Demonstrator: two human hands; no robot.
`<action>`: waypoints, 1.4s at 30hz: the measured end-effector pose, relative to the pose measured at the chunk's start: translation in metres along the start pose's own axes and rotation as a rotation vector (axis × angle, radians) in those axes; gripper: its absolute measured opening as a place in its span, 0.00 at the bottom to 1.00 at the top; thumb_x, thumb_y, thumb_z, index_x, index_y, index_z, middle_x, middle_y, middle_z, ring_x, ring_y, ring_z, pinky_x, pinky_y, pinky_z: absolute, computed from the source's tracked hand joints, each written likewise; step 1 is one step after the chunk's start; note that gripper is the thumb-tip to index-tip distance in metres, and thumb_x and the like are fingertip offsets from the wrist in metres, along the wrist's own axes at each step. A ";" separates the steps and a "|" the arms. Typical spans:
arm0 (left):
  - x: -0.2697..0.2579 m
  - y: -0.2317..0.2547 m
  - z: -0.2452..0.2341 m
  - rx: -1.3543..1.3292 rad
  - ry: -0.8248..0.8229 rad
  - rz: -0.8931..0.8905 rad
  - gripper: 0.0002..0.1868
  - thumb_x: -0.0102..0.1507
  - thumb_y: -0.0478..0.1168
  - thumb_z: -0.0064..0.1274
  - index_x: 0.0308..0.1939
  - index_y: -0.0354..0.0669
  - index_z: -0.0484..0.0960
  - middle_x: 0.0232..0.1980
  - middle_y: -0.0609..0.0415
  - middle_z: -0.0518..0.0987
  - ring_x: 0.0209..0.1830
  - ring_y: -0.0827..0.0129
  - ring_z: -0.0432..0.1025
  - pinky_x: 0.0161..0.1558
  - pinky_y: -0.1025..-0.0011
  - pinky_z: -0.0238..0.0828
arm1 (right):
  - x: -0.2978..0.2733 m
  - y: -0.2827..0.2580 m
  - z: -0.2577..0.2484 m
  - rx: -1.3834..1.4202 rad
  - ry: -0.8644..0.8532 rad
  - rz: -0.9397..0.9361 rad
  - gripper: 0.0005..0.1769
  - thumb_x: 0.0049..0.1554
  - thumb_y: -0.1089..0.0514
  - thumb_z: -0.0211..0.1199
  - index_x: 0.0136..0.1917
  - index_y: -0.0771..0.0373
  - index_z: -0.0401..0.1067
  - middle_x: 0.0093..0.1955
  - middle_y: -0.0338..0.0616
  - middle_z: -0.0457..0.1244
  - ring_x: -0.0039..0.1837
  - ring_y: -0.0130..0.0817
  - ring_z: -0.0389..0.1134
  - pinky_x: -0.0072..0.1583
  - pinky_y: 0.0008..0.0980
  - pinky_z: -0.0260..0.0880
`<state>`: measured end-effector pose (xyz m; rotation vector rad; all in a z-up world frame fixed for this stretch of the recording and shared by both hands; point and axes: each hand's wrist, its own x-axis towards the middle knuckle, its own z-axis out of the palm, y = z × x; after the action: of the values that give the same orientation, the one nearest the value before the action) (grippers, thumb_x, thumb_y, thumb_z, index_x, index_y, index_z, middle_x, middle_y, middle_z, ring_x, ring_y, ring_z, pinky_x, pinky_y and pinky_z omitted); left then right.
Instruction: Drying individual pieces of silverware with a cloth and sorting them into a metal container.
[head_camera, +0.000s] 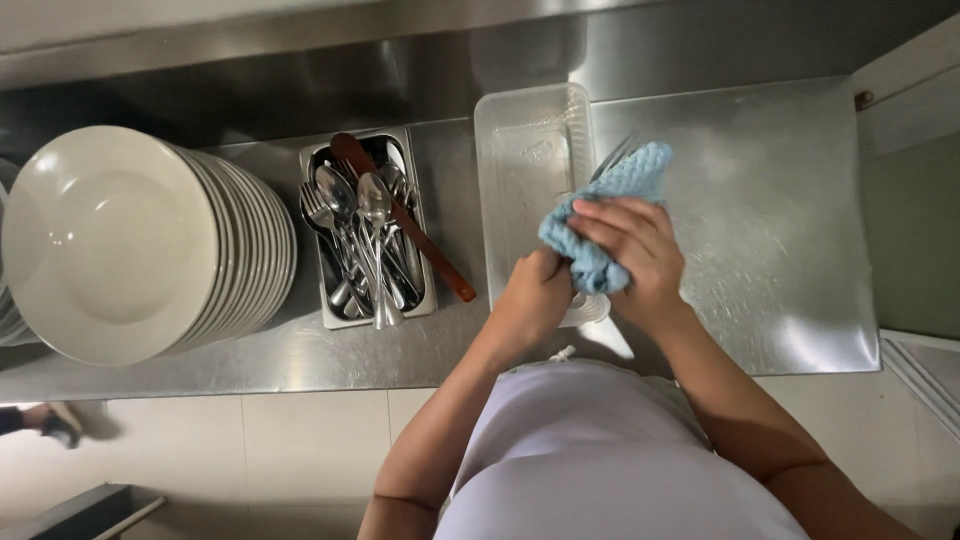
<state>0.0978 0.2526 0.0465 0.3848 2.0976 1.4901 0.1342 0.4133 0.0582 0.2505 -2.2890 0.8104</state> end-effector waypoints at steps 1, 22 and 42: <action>-0.002 0.006 0.000 -0.001 -0.001 0.000 0.08 0.68 0.35 0.43 0.43 0.34 0.77 0.31 0.41 0.79 0.30 0.61 0.78 0.37 0.63 0.72 | 0.002 0.002 0.000 -0.001 0.000 0.001 0.14 0.58 0.57 0.70 0.58 0.59 0.78 0.64 0.40 0.70 0.66 0.39 0.70 0.68 0.42 0.68; -0.003 0.019 0.008 0.022 0.034 0.192 0.10 0.69 0.36 0.43 0.45 0.33 0.77 0.36 0.38 0.78 0.36 0.51 0.79 0.39 0.64 0.72 | 0.005 0.011 -0.002 -0.071 0.045 0.058 0.13 0.60 0.60 0.70 0.59 0.61 0.79 0.64 0.40 0.70 0.64 0.40 0.70 0.69 0.40 0.67; 0.006 0.034 -0.012 0.029 0.113 0.162 0.15 0.73 0.43 0.43 0.52 0.41 0.83 0.26 0.53 0.74 0.22 0.73 0.67 0.28 0.70 0.66 | 0.009 0.071 -0.044 1.148 0.594 0.975 0.30 0.63 0.50 0.66 0.73 0.64 0.64 0.71 0.48 0.63 0.75 0.45 0.64 0.78 0.52 0.62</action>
<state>0.0832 0.2580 0.0800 0.5032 2.2231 1.6091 0.1243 0.4966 0.0554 -0.5998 -1.0654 2.2534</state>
